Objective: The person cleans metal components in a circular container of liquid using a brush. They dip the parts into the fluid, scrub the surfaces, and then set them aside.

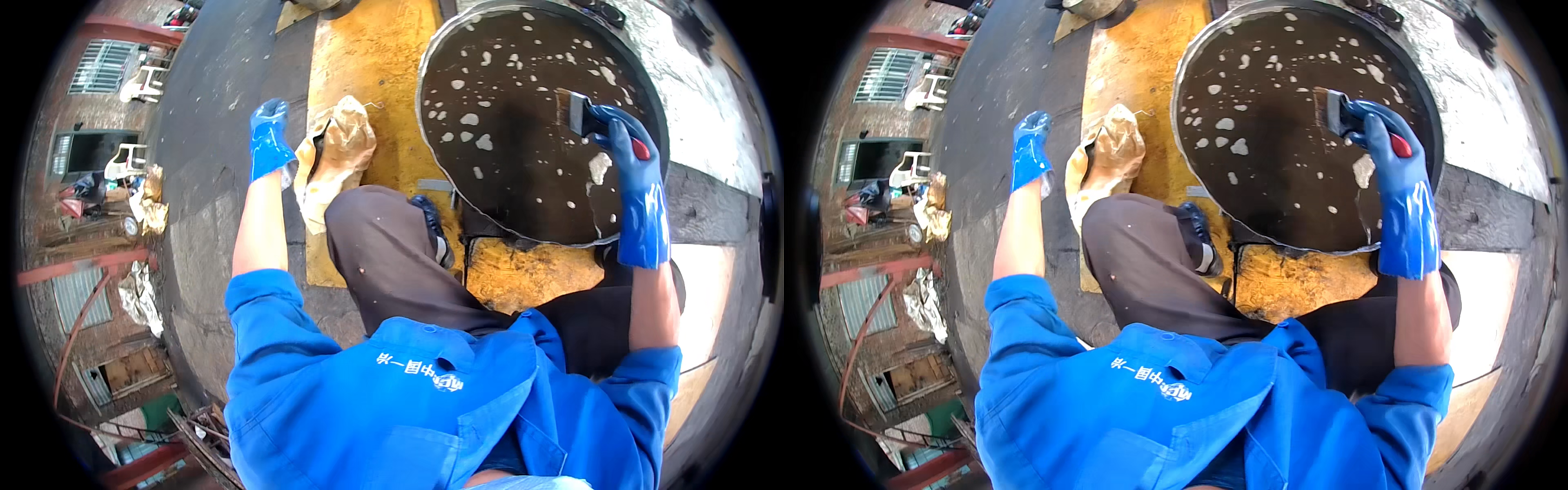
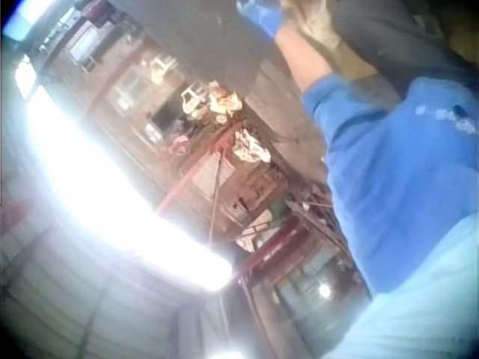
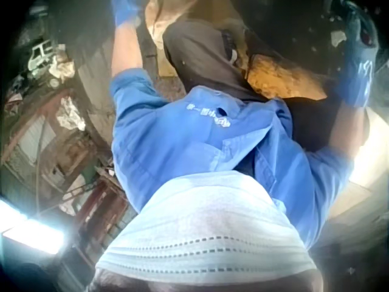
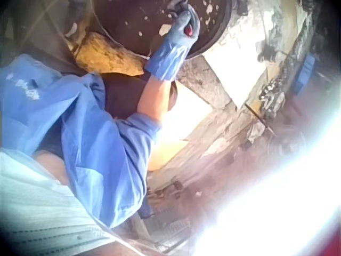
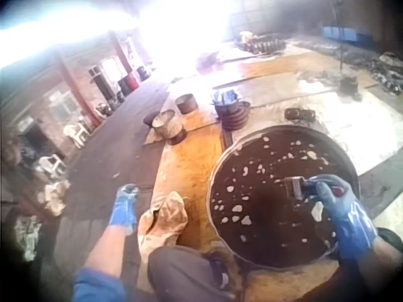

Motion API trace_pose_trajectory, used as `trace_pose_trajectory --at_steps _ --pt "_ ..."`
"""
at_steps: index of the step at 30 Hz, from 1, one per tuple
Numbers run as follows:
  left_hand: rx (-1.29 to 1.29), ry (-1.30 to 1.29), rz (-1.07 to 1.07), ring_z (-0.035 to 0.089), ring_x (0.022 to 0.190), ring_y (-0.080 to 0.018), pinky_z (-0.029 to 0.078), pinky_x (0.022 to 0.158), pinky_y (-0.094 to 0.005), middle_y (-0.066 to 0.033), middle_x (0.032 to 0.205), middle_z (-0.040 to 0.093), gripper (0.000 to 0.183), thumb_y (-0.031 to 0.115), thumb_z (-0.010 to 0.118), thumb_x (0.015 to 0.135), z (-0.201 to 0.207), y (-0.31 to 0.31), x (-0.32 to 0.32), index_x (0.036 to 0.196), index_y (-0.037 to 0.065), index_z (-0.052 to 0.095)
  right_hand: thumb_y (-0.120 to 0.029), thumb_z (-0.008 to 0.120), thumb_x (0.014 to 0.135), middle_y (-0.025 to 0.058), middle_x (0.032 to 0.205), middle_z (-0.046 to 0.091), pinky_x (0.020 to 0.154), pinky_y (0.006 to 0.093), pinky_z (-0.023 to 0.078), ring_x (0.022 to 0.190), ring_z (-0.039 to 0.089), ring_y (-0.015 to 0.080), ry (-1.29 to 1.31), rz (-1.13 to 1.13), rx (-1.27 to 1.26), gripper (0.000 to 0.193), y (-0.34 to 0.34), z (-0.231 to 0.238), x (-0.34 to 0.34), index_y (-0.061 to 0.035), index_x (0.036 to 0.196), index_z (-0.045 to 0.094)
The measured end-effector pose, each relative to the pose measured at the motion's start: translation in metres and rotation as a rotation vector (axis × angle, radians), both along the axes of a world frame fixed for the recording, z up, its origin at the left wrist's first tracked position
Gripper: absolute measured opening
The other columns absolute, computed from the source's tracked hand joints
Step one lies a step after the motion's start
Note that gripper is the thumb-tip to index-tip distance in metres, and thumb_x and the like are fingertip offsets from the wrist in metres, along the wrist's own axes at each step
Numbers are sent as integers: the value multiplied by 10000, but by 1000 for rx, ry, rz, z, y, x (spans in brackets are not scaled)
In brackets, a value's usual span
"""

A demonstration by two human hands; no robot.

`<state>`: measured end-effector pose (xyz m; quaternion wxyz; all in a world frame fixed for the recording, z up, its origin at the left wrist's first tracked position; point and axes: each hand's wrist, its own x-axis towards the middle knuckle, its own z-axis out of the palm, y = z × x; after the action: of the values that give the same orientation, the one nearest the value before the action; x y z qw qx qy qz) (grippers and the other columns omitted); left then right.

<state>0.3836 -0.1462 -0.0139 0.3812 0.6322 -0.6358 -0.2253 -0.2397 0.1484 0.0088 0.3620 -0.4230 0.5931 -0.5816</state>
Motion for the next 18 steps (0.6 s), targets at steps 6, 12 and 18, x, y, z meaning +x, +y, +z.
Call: trace_pose_trajectory --at_steps 6,12,18 --pt "91 -98 -435 722 1033 -212 565 895 -343 -154 1122 761 386 179 759 933 37 69 -235 1262 -11 691 -230 640 1053 42 1119 747 954 283 529 1012 685 123 -24 -52 -57 289 7 33 4 -21 1237 719" --pt "-133 -836 -950 573 1353 -332 449 1138 -421 -195 1465 588 792 522 795 852 14 176 -435 1470 90 556 -239 675 1002 40 1015 772 871 282 560 913 690 99 -13 -179 -75 254 -1 9 -42 -62 1164 761" --pt "-73 -1041 -1048 384 1508 -372 322 1236 -489 -170 1642 394 973 531 827 785 -24 239 -514 1581 154 413 -226 671 1014 38 1042 770 875 281 567 919 695 99 97 -225 -37 257 10 25 -52 -52 1186 751"
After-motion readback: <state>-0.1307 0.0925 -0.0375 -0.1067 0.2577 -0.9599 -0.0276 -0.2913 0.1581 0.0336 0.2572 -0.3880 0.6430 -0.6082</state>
